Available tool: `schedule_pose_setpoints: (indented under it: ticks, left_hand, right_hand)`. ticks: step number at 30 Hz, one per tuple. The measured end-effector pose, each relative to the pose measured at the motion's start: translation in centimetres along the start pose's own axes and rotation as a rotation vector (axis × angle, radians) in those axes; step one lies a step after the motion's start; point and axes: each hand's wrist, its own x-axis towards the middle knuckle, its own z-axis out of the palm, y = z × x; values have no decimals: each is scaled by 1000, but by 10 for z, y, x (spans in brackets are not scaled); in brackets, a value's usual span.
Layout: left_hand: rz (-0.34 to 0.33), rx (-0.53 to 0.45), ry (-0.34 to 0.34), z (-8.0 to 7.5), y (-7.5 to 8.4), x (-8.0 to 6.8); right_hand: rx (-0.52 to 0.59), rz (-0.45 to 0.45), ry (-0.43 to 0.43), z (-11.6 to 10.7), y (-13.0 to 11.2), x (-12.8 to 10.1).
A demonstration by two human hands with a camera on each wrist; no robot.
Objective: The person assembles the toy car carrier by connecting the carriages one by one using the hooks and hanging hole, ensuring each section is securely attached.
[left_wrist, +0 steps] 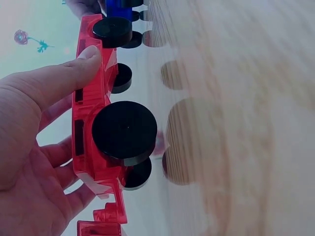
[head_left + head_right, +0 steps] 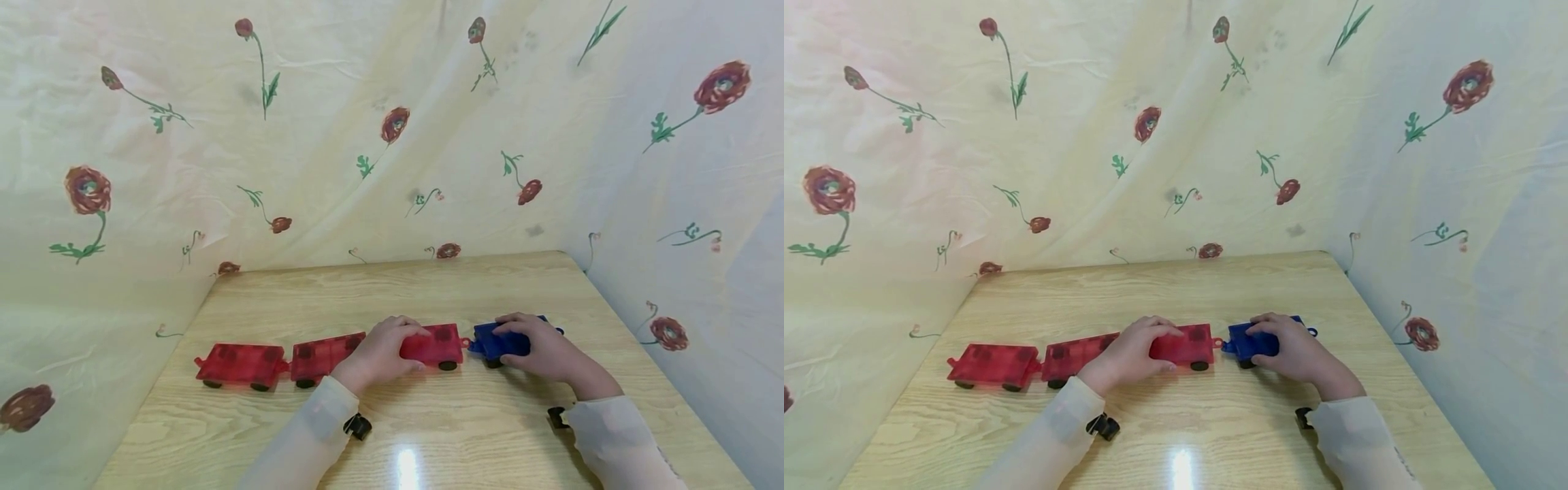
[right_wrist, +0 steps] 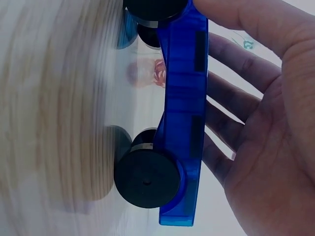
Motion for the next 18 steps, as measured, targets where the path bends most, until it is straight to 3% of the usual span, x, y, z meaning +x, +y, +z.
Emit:
schedule_pose_setpoints:
  ticks: [18]
  left_hand:
    - [42, 54, 13, 3, 6, 8]
  right_hand:
    - [-5, -6, -3, -1, -6, 1]
